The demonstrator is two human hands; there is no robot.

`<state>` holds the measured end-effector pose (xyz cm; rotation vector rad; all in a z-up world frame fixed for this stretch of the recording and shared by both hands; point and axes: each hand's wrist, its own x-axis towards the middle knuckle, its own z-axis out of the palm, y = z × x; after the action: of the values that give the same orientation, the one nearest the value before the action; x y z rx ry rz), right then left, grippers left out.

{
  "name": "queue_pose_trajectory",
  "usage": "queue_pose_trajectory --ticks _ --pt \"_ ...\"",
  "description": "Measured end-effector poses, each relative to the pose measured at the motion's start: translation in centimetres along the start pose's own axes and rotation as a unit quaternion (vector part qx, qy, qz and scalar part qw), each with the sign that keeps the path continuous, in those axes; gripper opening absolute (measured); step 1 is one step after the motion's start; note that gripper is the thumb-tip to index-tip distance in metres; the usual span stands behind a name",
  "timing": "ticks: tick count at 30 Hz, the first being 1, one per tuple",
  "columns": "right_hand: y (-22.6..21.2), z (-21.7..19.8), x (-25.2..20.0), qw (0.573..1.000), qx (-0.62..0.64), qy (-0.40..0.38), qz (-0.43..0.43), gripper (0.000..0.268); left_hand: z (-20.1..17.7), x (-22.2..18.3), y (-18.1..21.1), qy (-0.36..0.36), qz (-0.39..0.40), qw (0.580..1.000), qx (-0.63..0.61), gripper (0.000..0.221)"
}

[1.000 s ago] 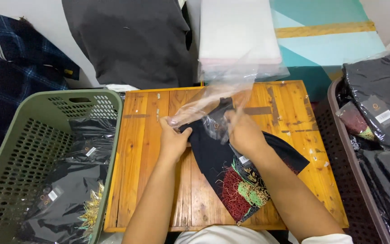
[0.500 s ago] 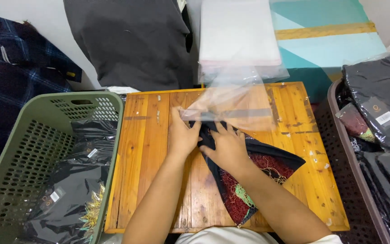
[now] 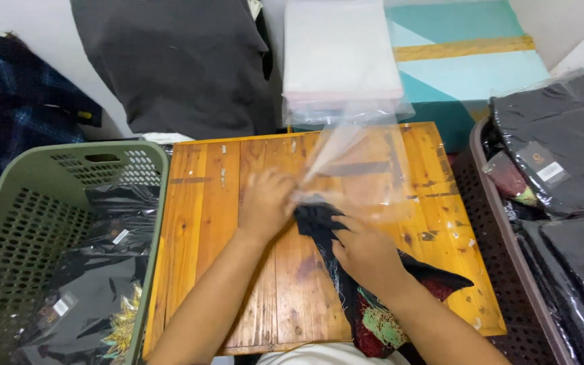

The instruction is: Packaging folded t-shirts into clear plastic bags on a wooden table.

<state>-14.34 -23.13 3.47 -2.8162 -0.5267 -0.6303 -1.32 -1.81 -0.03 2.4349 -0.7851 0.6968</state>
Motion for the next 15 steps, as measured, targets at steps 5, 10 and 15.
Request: queue_pose_trajectory --ticks 5,10,15 --pt "1.7 1.3 -2.7 0.986 0.017 0.164 0.026 0.017 1.1 0.1 2.3 0.096 0.069 0.982 -0.148 0.009" --pt "0.5 -0.2 -2.9 0.978 0.026 0.208 -0.003 0.010 -0.8 0.8 4.1 0.164 0.085 0.969 -0.162 0.016" --pt "0.5 -0.8 -2.0 0.980 -0.029 0.193 -0.026 0.024 -2.6 -0.7 4.4 0.082 0.104 0.972 -0.196 0.023"
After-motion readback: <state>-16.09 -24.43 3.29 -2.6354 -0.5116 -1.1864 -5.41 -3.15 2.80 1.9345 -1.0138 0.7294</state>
